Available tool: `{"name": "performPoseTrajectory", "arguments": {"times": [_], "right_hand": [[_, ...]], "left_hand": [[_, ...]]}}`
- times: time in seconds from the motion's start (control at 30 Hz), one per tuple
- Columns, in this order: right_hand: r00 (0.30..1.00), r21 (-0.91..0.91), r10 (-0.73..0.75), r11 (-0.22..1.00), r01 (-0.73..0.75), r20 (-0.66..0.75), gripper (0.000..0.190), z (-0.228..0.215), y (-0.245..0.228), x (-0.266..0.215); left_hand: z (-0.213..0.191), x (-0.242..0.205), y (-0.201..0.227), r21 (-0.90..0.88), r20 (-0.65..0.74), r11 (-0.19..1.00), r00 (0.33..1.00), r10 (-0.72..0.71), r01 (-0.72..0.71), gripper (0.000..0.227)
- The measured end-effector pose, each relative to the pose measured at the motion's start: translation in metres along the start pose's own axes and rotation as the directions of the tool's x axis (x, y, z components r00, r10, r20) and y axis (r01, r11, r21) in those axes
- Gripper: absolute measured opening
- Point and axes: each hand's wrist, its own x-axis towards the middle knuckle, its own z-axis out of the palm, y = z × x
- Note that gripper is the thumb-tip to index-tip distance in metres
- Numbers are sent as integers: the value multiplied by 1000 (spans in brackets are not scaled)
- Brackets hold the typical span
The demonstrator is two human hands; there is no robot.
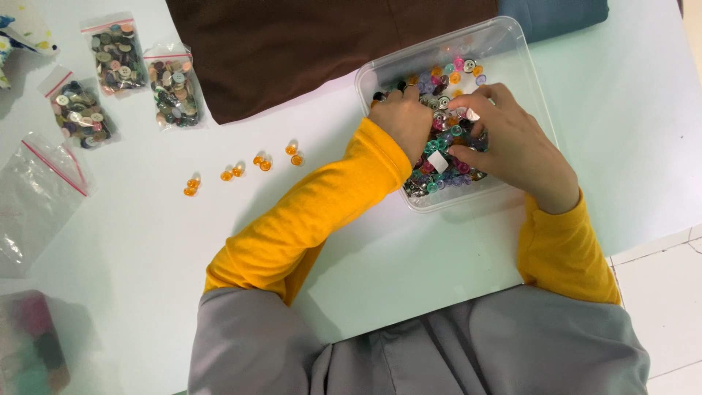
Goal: The person sorts buttons by picking them from a container and placing them into small plastic bags.
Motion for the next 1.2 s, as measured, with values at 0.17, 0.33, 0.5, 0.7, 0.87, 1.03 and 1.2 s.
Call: {"name": "performPoseTrajectory", "arguments": {"times": [0.17,0.33,0.5,0.7,0.87,1.03,1.2], "right_hand": [[1000,-55,12,998,-12,13,39,6,6,6],[998,-24,-27,999,26,-53,30,10,15,5],[962,36,-144,987,157,-234,39,8,17,5],[950,-5,-221,974,226,-222,26,14,20,7],[991,-108,-125,987,119,-48,29,5,0,8],[999,-123,-33,992,32,-10,31,12,10,9],[1000,-137,10,990,-12,-12,16,13,10,11]], "left_hand": [[5,1,4,9,-47,999,998,-42,42,22],[-38,0,1,5,-123,999,992,37,-37,22],[-41,8,-5,-194,105,981,994,23,-2,14],[-77,-5,13,149,12,985,996,-90,87,20],[-42,0,3,57,9,997,999,-51,50,10],[-35,4,1,-55,28,998,999,-24,26,11],[-23,2,-2,-107,-72,994,997,0,-8,12]]}}
